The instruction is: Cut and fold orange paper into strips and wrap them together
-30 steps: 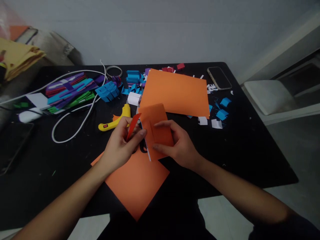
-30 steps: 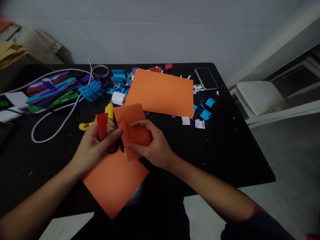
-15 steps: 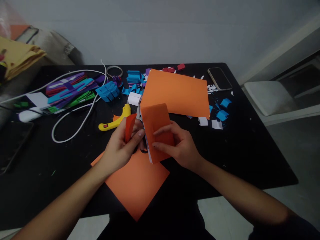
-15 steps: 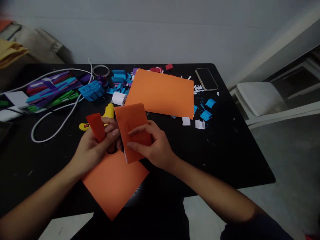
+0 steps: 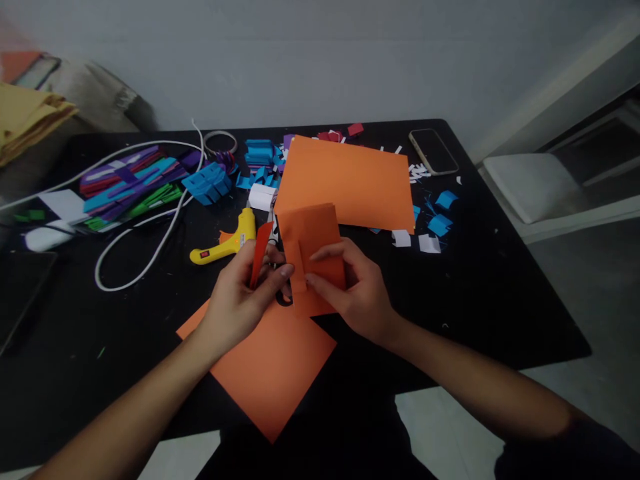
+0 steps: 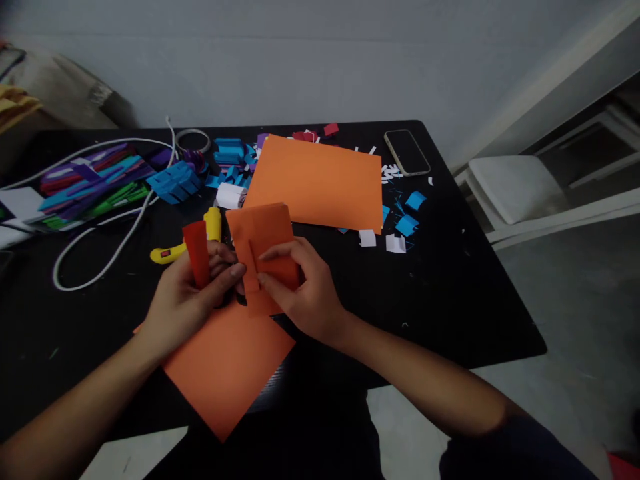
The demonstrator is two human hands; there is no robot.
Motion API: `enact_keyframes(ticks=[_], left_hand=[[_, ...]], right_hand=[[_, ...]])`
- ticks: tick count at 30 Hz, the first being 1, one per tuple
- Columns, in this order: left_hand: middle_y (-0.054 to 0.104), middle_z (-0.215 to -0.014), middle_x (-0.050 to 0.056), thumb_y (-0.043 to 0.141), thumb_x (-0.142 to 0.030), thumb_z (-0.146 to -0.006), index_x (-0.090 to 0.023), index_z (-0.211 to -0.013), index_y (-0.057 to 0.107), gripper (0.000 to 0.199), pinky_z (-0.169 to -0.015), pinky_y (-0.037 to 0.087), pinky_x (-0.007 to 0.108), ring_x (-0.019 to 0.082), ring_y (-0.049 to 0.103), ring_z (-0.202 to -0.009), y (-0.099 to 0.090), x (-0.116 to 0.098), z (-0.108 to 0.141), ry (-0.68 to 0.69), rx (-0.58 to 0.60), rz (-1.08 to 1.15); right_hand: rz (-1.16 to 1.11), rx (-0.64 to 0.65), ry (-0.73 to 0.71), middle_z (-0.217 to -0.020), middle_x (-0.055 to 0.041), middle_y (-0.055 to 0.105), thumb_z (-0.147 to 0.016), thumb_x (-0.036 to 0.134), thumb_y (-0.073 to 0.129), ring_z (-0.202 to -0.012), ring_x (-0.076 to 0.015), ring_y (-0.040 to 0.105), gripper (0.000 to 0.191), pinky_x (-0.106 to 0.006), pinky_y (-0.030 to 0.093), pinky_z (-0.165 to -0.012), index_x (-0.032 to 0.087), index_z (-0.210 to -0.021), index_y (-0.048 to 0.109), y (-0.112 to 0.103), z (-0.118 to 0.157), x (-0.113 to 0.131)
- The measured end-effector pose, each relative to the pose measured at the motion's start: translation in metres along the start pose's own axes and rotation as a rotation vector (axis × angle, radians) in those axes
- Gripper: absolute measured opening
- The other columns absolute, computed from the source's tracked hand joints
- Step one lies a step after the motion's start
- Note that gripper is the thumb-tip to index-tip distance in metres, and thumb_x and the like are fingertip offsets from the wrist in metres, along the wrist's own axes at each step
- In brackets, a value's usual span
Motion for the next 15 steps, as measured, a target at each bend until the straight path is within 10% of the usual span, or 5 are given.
enact_keyframes(ticks=[15], left_hand=[[0.070,-0.067,-0.002,0.066,-0.031,-0.100,-0.021,-0.093,0.061,0.013,-0.057,0.053,0.024,0.013,0.066,-0.058,0.0048,-0.0038,0.0025,0.023,-0.008,-0.097]], right_hand=[[0.098,-0.063,-0.127,-0.101,-0.0021,0.067,-0.090,0.018,0.074,-0.095,-0.0196,0.066,0.011,-0.037,0.055,-0.088,0.026,-0.096,0.069,-0.0010,-0.0018,0.0025]])
Point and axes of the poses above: each hand's wrist, its own z-axis away from the middle knuckle, its own y-axis out of the palm, x = y × z, the point moved 1 cm from there along -z, towards the middle knuckle
